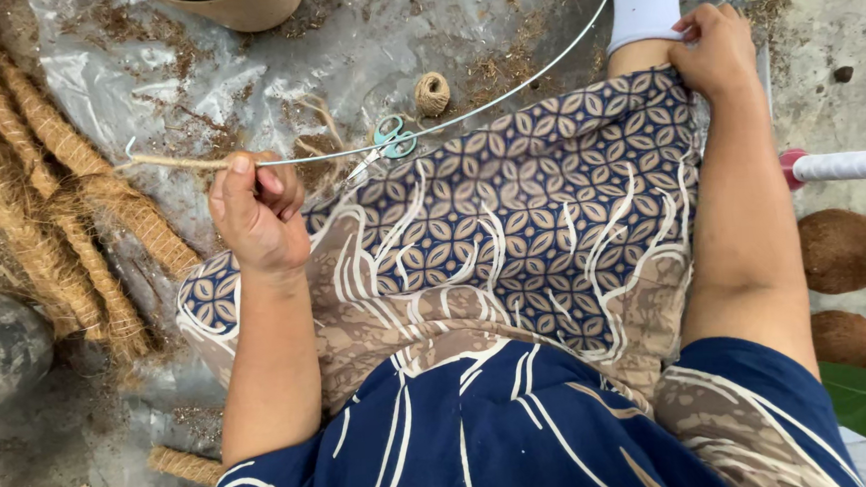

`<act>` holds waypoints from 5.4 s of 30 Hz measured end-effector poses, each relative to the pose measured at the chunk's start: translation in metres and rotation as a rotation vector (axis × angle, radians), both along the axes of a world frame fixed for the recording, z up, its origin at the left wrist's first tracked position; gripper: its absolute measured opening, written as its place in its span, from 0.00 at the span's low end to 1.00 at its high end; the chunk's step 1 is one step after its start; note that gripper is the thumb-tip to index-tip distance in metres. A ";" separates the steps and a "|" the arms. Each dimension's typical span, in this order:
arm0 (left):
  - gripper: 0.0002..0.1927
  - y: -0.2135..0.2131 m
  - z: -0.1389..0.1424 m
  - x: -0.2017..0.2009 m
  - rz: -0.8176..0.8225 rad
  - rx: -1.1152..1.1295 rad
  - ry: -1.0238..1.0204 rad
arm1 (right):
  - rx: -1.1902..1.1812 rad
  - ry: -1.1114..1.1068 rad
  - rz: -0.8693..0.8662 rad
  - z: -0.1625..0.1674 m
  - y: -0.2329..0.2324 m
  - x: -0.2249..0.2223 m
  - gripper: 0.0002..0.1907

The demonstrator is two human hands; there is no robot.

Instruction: The person wraps a thin natural fiber rope around a curved metal rod, using both hands to maintain tension and alignment. The person continues wrapping the rope along the length of the rod.

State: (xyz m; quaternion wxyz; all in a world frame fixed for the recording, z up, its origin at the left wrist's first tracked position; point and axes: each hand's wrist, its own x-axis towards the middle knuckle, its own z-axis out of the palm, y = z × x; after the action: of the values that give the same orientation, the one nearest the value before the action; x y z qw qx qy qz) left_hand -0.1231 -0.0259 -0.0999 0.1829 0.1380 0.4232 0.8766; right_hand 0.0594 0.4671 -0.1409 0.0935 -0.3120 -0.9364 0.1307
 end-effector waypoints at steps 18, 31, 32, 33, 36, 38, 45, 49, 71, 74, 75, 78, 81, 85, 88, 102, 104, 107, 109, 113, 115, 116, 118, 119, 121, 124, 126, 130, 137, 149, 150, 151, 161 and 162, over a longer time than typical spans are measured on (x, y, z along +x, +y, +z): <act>0.17 0.000 -0.005 -0.001 0.034 -0.041 -0.035 | -0.111 0.130 0.031 0.017 -0.066 0.023 0.09; 0.18 -0.010 -0.011 -0.004 0.047 -0.053 -0.037 | -0.311 0.515 0.182 -0.032 -0.033 0.045 0.08; 0.18 -0.010 -0.012 -0.003 0.043 -0.047 -0.041 | -0.311 0.515 0.169 -0.034 -0.033 0.045 0.06; 0.18 -0.010 -0.012 -0.004 0.041 -0.042 -0.045 | -0.312 0.516 0.158 -0.036 -0.033 0.042 0.03; 0.18 -0.011 -0.011 -0.004 0.051 -0.054 -0.066 | -0.278 0.461 0.175 -0.042 -0.033 0.038 0.07; 0.18 -0.011 -0.011 -0.004 0.045 -0.049 -0.051 | -0.252 0.399 0.175 -0.045 -0.032 0.033 0.10; 0.18 -0.008 -0.012 -0.004 0.019 -0.040 -0.059 | -0.255 0.343 0.119 -0.049 -0.051 0.035 0.08; 0.18 -0.007 -0.013 -0.004 0.038 -0.059 -0.048 | -0.264 0.361 0.087 -0.041 -0.065 0.048 0.08; 0.18 -0.009 -0.010 -0.008 0.045 -0.070 -0.075 | -0.595 0.926 -0.216 -0.056 -0.084 0.052 0.10; 0.18 -0.007 -0.008 -0.010 0.036 -0.064 -0.071 | -0.756 1.008 -0.104 -0.040 -0.069 0.026 0.09; 0.18 -0.006 -0.007 -0.010 0.041 -0.065 -0.072 | -0.887 1.002 -0.136 -0.034 -0.064 0.020 0.11; 0.18 -0.002 -0.006 -0.009 0.041 -0.065 -0.066 | -0.697 0.682 -0.071 -0.010 -0.053 0.005 0.10; 0.18 0.002 -0.003 -0.007 0.041 -0.073 -0.054 | -0.454 0.428 0.062 0.015 -0.055 0.006 0.12; 0.18 0.006 0.000 -0.006 0.038 -0.082 -0.033 | -0.311 0.066 0.014 0.032 -0.055 0.008 0.12; 0.18 0.010 0.000 -0.006 0.045 -0.074 -0.031 | -0.206 -0.057 0.094 0.034 -0.056 0.013 0.12; 0.18 0.011 -0.002 -0.005 0.033 -0.069 -0.014 | 0.421 -0.276 0.347 0.019 -0.076 -0.022 0.16; 0.18 0.010 -0.004 -0.004 0.047 -0.089 -0.023 | 0.513 -0.476 0.310 0.009 -0.080 -0.039 0.17; 0.18 0.006 -0.008 -0.003 0.039 -0.098 -0.027 | 0.582 -0.722 0.232 -0.006 -0.083 -0.058 0.17; 0.18 0.004 -0.011 -0.003 0.031 -0.098 -0.038 | 0.590 -0.775 0.171 -0.015 -0.086 -0.062 0.18; 0.17 0.001 -0.015 -0.002 0.058 -0.112 -0.062 | 0.526 -0.796 0.187 -0.021 -0.088 -0.066 0.17; 0.17 0.000 -0.016 -0.003 0.065 -0.112 -0.062 | 0.535 -0.904 0.233 -0.018 -0.092 -0.070 0.18; 0.17 0.000 -0.016 -0.003 0.060 -0.108 -0.068 | 0.572 -0.989 0.244 -0.018 -0.097 -0.071 0.20; 0.17 -0.001 -0.016 -0.005 0.047 -0.099 -0.064 | 0.648 -1.069 0.275 -0.014 -0.104 -0.073 0.21; 0.17 -0.001 -0.015 -0.005 0.043 -0.100 -0.060 | 0.685 -1.066 0.303 -0.012 -0.107 -0.072 0.19; 0.17 -0.001 -0.013 -0.006 0.038 -0.101 -0.059 | 0.739 -1.007 0.318 -0.010 -0.109 -0.068 0.18; 0.17 0.002 -0.011 -0.005 0.035 -0.098 -0.059 | 0.763 -0.830 0.272 -0.010 -0.107 -0.060 0.19; 0.18 0.005 -0.009 -0.005 0.022 -0.085 -0.064 | 0.745 -0.712 0.232 -0.010 -0.104 -0.056 0.18; 0.18 0.010 -0.006 -0.005 0.014 -0.093 -0.050 | 0.526 -0.706 0.156 -0.012 -0.101 -0.055 0.15; 0.18 0.012 -0.002 -0.007 0.014 -0.077 -0.046 | 0.356 -0.791 0.428 -0.010 -0.129 -0.014 0.10; 0.18 0.005 -0.006 -0.008 0.034 -0.109 -0.046 | 0.486 -0.330 0.382 0.002 -0.073 0.005 0.14; 0.17 0.004 -0.007 -0.008 0.030 -0.116 -0.051 | 0.507 -0.225 0.379 0.002 -0.065 0.014 0.14; 0.18 0.003 -0.008 -0.009 0.033 -0.116 -0.048 | 0.529 -0.121 0.373 0.001 -0.058 0.024 0.14; 0.19 -0.006 -0.017 -0.013 0.051 -0.122 -0.062 | 0.092 0.130 -0.132 -0.028 -0.055 0.063 0.08; 0.19 -0.007 -0.018 -0.013 0.058 -0.120 -0.070 | 0.133 0.103 -0.099 -0.028 -0.059 0.066 0.08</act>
State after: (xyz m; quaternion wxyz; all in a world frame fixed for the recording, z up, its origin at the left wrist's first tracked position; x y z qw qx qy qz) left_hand -0.1360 -0.0324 -0.1175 0.1803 0.0836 0.4720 0.8589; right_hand 0.1254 0.4083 -0.1694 0.1684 -0.3440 -0.9203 0.0793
